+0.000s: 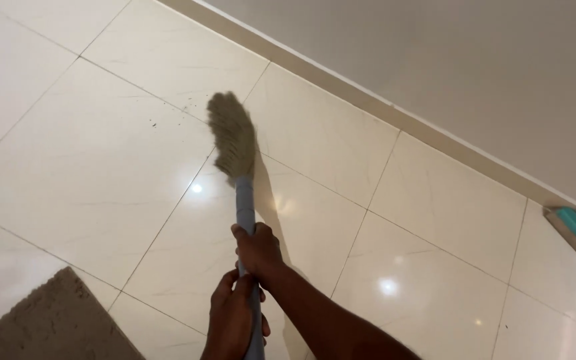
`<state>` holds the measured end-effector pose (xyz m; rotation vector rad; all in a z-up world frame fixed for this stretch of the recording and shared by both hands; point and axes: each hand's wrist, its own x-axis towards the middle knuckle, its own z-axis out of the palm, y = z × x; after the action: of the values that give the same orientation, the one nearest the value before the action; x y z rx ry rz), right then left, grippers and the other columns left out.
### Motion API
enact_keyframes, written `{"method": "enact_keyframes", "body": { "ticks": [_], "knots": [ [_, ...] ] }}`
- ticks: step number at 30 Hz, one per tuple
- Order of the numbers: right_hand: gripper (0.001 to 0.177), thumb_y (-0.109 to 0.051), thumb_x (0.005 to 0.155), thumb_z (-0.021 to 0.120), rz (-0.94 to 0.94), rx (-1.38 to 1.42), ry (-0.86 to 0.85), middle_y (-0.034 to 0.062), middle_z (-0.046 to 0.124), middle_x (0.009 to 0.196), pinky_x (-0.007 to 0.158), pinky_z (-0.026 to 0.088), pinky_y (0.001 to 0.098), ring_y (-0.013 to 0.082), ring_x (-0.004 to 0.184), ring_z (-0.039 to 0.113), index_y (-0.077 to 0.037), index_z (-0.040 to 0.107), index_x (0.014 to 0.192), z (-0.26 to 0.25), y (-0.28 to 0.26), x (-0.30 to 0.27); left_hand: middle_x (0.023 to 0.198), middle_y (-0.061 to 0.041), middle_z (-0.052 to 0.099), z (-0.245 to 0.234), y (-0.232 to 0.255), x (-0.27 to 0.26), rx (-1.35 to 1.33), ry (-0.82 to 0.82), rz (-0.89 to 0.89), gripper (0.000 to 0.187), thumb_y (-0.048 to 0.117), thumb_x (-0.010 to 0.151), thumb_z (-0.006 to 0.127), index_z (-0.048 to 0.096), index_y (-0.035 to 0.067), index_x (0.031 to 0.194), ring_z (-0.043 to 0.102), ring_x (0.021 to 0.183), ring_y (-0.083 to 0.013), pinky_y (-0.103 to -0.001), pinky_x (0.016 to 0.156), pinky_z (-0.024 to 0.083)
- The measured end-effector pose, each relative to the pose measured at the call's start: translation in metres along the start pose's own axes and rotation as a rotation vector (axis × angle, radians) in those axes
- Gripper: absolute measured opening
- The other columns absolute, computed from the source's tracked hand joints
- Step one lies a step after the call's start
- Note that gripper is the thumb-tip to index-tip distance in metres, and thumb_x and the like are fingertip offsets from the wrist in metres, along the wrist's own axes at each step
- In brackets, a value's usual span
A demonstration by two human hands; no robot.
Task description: The person sweeps the floor with a broom, moving it along the baseboard and across the tiles in various directions.
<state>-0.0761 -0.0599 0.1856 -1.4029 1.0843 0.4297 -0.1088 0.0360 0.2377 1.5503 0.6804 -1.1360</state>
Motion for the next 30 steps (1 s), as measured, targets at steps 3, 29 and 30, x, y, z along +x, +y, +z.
{"method": "enact_keyframes", "body": {
  "ticks": [3, 29, 30],
  "knots": [
    [0.044, -0.038, 0.099, 0.057, -0.03, 0.038, 0.022, 0.0092, 0.064, 0.081, 0.056, 0.056, 0.0334, 0.0171, 0.06, 0.062, 0.003, 0.06, 0.115, 0.001, -0.014, -0.014, 0.078, -0.012, 0.059, -0.005, 0.013, -0.012, 0.013, -0.009, -0.01, 0.044, 0.034, 0.1, 0.049, 0.049, 0.004, 0.133, 0.05, 0.036, -0.0229, -0.039, 0.035, 0.039],
    [0.044, -0.037, 0.101, 0.054, 0.09, 0.043, 0.057, 0.0098, 0.063, 0.084, 0.057, 0.056, 0.0352, 0.0188, 0.062, 0.063, 0.002, 0.053, 0.121, 0.024, 0.017, -0.005, 0.074, -0.011, 0.06, -0.033, -0.018, 0.032, 0.042, -0.051, -0.117, 0.051, 0.031, 0.1, 0.052, 0.052, 0.001, 0.141, 0.049, 0.039, -0.0214, -0.036, 0.037, 0.038],
    [0.045, -0.036, 0.1, 0.054, 0.065, 0.033, 0.05, 0.0099, 0.064, 0.083, 0.057, 0.056, 0.0353, 0.0193, 0.061, 0.064, 0.003, 0.055, 0.121, 0.026, 0.012, -0.005, 0.074, -0.011, 0.059, -0.033, -0.003, 0.018, 0.045, -0.037, -0.132, 0.052, 0.034, 0.1, 0.051, 0.05, 0.002, 0.141, 0.048, 0.038, -0.0243, -0.038, 0.037, 0.038]
  ]
}}
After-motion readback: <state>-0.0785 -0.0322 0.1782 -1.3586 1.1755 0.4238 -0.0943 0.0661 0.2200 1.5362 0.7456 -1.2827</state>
